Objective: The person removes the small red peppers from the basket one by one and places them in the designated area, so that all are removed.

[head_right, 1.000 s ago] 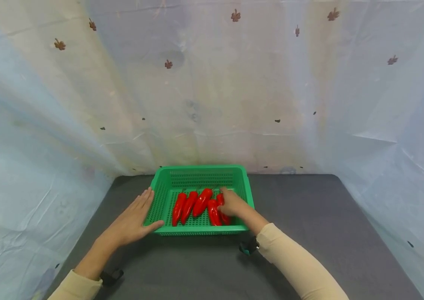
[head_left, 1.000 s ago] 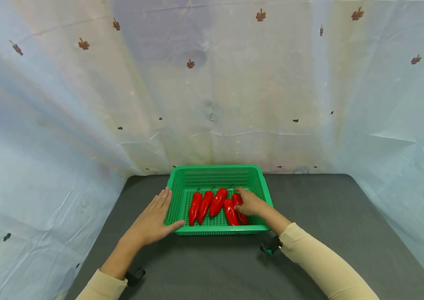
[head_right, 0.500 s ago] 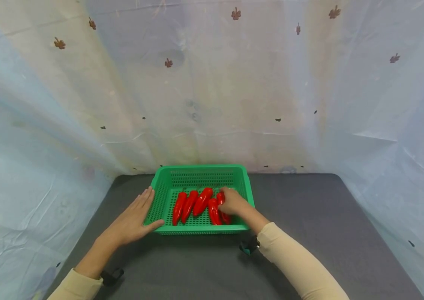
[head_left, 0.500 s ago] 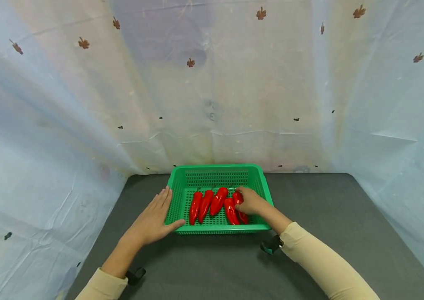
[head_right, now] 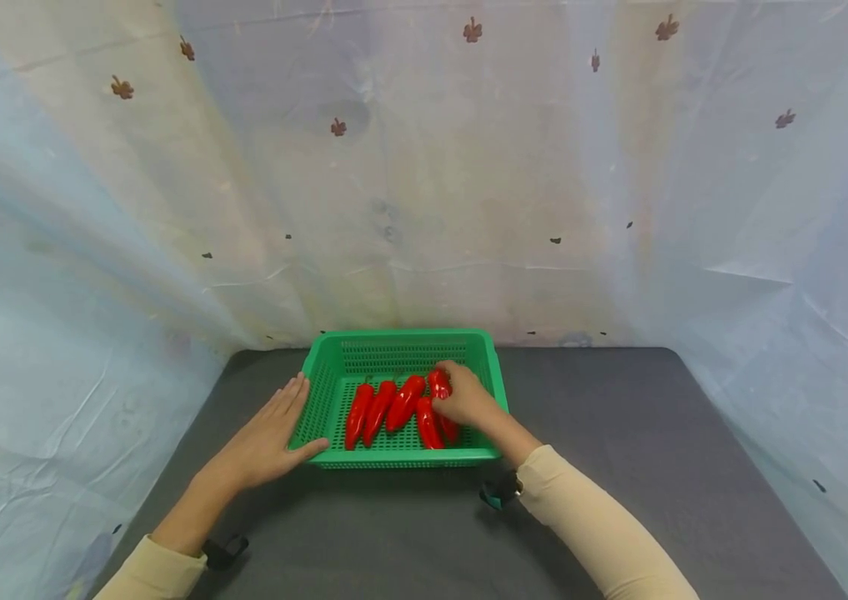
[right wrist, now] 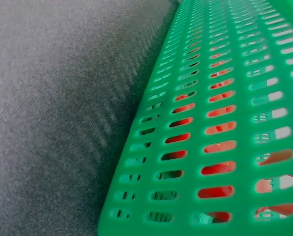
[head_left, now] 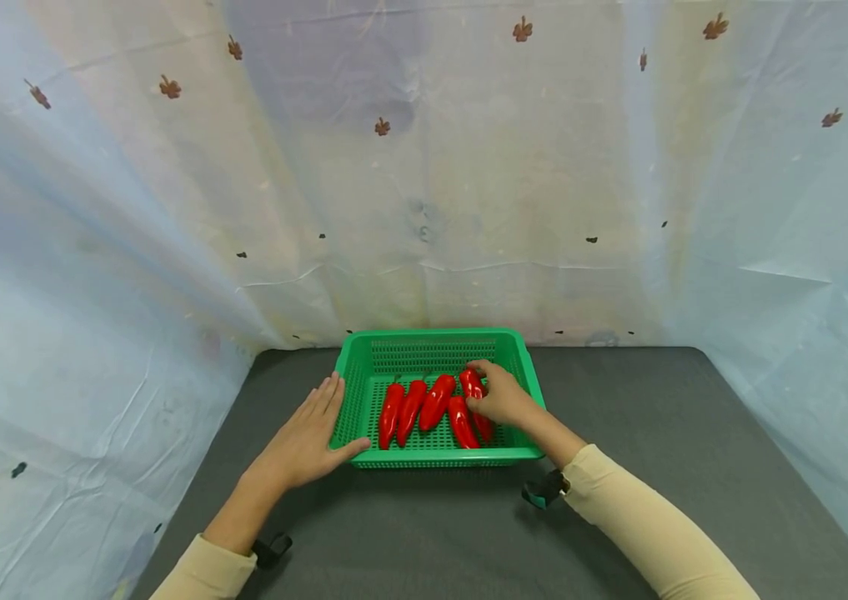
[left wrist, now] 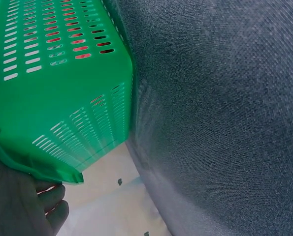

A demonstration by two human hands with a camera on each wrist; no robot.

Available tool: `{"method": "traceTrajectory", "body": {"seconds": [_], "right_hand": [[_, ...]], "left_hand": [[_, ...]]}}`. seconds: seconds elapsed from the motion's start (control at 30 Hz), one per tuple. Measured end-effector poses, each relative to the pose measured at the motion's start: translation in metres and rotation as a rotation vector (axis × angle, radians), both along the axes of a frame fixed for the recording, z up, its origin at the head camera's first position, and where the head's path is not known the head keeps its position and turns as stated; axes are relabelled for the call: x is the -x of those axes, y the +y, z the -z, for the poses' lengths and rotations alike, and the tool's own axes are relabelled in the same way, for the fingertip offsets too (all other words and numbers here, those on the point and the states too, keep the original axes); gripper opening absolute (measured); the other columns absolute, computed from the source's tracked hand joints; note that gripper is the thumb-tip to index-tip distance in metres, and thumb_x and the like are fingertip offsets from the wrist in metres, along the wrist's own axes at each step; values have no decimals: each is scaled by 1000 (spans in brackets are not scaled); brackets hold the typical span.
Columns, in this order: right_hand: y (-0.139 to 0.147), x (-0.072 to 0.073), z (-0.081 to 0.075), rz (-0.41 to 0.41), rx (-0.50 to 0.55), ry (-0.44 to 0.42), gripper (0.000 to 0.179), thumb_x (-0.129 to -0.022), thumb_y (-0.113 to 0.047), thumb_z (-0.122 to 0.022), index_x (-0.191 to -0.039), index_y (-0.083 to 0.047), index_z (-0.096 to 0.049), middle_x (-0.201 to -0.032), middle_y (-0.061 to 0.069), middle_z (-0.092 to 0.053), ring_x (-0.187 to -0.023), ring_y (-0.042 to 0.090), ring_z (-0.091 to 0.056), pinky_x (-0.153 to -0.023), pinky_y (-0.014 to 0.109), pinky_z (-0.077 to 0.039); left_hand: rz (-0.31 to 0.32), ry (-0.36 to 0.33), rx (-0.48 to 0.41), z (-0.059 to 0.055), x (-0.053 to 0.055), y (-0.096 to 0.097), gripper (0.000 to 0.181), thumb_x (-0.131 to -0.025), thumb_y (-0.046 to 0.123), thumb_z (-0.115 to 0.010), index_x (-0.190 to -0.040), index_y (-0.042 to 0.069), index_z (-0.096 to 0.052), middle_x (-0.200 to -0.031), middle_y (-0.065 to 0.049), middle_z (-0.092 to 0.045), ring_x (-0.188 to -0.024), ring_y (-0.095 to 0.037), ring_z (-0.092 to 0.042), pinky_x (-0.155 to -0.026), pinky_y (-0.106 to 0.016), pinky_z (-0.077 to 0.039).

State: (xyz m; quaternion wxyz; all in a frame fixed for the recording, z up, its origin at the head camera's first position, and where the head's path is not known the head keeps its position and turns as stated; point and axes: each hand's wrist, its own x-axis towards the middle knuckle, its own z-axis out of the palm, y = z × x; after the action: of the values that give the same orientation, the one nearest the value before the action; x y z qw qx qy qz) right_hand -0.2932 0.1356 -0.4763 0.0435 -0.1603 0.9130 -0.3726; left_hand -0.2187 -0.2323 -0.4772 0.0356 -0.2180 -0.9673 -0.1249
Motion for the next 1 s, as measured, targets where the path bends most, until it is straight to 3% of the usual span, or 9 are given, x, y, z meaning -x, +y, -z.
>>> {"method": "traceTrajectory", "body": {"seconds": [0.47, 0.7, 1.0], "right_hand": [[10, -5, -19, -1, 210, 68, 68, -100, -5, -72, -161, -1, -43, -149, 29, -53, -127, 47, -60, -85, 49, -64], [23, -11, -37, 18, 223, 66, 69, -101, -9, -73, -162, -8, -43, -151, 27, -52, -132, 46, -58, -90, 51, -64], [57, -15, -54, 28, 208, 128, 67, -101, -6, -73, -161, -3, -43, -150, 31, -53, -129, 49, -59, -94, 58, -62]], "left_hand": [[-7, -14, 1, -2, -1, -1, 114, -100, 75, -55, -170, -4, -12, -179, -21, -9, -165, -39, -12, -133, -57, -17], [-9, -19, -1, -1, 0, -1, 113, -100, 74, -56, -170, -4, -12, -179, -20, -8, -166, -38, -11, -133, -56, -16], [-6, -26, 10, 2, 1, -2, 114, -101, 76, -54, -171, -2, -10, -180, -19, -5, -166, -37, -9, -134, -55, -14]]}}
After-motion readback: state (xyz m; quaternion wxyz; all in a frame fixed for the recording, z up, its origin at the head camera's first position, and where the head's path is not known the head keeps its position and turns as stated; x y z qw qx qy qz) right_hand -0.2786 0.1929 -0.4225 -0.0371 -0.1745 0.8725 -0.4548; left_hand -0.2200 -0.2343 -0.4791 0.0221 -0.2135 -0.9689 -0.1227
